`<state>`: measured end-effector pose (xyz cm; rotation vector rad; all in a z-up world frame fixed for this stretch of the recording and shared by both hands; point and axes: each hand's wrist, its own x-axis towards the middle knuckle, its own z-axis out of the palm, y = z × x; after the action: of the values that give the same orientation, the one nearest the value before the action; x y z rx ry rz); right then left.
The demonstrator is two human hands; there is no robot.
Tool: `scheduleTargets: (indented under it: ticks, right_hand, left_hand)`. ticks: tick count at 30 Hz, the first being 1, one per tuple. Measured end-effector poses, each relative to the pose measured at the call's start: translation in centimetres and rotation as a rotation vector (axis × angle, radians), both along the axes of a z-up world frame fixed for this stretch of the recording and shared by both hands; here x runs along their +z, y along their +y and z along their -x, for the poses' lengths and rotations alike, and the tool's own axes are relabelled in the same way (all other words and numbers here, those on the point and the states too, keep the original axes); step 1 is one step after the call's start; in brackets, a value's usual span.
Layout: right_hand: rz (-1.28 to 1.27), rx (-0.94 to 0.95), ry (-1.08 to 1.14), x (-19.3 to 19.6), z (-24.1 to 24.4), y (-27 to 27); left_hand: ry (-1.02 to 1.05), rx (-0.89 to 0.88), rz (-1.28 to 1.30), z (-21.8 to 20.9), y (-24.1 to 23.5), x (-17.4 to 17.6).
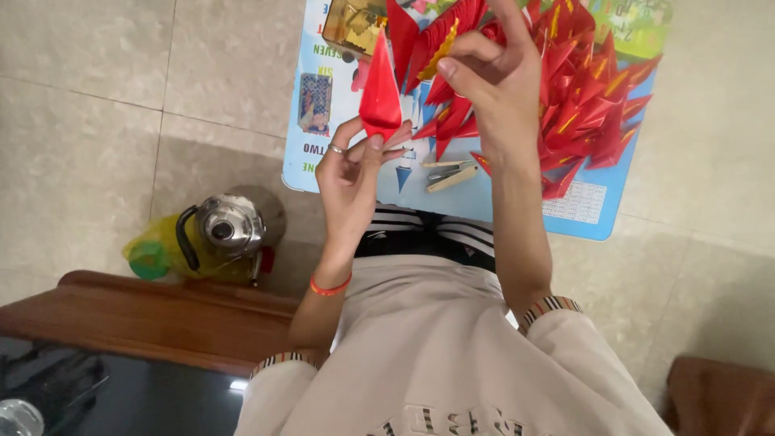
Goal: Folding red paper into decorative cone shapes and securing them with a stapler.
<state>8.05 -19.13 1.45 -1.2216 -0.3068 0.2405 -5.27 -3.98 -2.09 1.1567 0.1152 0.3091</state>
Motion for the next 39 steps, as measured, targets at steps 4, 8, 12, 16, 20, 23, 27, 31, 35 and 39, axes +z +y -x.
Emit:
scheduleTargets:
  ticks: [4,8,12,16,20,23,27,31,35,39]
  right_hand:
    - [0.021,-0.006,0.005,0.5,1.4,-1.3]
    - [0.09,0.089,-0.151,-0.4,1.6,-1.9]
    - [0.097,0.099,-0.179,-0.7,1.8,-1.6]
    - [0.098,0.013,-0.188,0.9,1.8,-0.5]
    - [0.171,-0.023,-0.129,3.1,2.1,0.0]
    - [0.241,-0.012,-0.13,2.4,2.1,-0.5]
    - [0.136,0.047,-0.182,-0.8,2.1,-1.7]
    - [0.06,0.057,-0.093,-0.7,2.6,-1.5]
    - [0.119,0.058,-0.131,-0.2,2.5,-1.2]
    - [0.109,0.041,-0.102,0.3,2.7,-1.1]
  left_hand:
    - [0.0,0.004,-0.063,-0.5,-0.8,0.8]
    - [0.007,-0.018,-0.1,-0.6,-1.1,1.3]
    - [-0.035,-0.063,-0.095,-0.7,-1.5,0.8]
    - [-0.04,-0.088,-0.069,-0.8,-1.9,0.8]
    - [-0.041,-0.113,-0.07,-0.8,-1.9,0.9]
    - [-0.025,-0.105,-0.094,-0.8,-1.9,1.0]
    - [-0.015,-0.112,-0.088,-0.5,-2.1,0.9]
    - [-0.043,-0.165,-0.113,-0.6,-1.7,0.5]
    - [-0.021,-0.055,-0.194,-1.4,-1.9,0.7]
    - [0.061,0.013,-0.195,-2.2,-2.4,0.3]
